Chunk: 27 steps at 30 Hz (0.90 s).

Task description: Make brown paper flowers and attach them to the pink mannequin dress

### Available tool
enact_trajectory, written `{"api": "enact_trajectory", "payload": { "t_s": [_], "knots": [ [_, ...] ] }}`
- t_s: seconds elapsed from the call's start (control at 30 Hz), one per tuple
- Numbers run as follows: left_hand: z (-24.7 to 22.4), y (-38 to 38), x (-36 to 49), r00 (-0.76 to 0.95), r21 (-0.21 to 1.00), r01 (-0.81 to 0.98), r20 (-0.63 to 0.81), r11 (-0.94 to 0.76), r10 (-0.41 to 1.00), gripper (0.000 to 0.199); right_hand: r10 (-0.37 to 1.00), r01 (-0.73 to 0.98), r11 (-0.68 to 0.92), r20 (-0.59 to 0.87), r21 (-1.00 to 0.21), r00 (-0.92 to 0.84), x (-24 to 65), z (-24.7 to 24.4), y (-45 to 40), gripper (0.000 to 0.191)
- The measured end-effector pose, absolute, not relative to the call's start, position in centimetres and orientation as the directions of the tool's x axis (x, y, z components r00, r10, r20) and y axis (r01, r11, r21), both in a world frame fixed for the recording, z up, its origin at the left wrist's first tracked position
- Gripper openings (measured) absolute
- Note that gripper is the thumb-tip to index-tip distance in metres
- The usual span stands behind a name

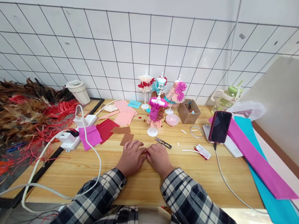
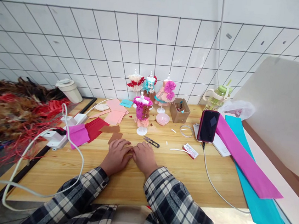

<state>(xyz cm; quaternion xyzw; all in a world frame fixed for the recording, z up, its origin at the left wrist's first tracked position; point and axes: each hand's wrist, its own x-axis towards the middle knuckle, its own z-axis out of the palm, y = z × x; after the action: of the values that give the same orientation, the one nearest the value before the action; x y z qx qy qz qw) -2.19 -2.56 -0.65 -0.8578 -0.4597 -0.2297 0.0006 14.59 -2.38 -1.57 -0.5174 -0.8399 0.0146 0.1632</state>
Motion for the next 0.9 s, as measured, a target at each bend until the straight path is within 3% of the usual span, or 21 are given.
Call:
{"api": "enact_trajectory", "payload": {
  "t_s": [0.23,0.57,0.73,0.9],
  "knots": [
    [-0.7,-2.7,-2.3,0.413,0.216,0.82,0.417,-0.529,0.81,0.016,0.847,0.854,0.494,0.313,-0.164,-0.43,14.5,-1.8,-2.5,0.018],
    [-0.7,-2.4,-2.5,0.35,0.364,0.811,0.325,-0.458,0.879,0.011,0.808,0.826,0.553,0.313,-0.112,-0.499,14.3,-1.7,-2.7,0.019],
    [-1.3,-1.9,-3.3,0.381,0.403,0.77,0.33,-0.494,0.863,0.011,0.824,0.806,0.542,0.339,-0.239,-0.454,15.2,-1.3,-3.3,0.018],
    [-2.0,-1.2,-4.2,0.376,0.45,0.727,0.372,-0.519,0.849,0.009,0.89,0.874,0.343,0.417,-0.344,-0.185,20.0,-1.2,-3.5,0.025]
  ]
}}
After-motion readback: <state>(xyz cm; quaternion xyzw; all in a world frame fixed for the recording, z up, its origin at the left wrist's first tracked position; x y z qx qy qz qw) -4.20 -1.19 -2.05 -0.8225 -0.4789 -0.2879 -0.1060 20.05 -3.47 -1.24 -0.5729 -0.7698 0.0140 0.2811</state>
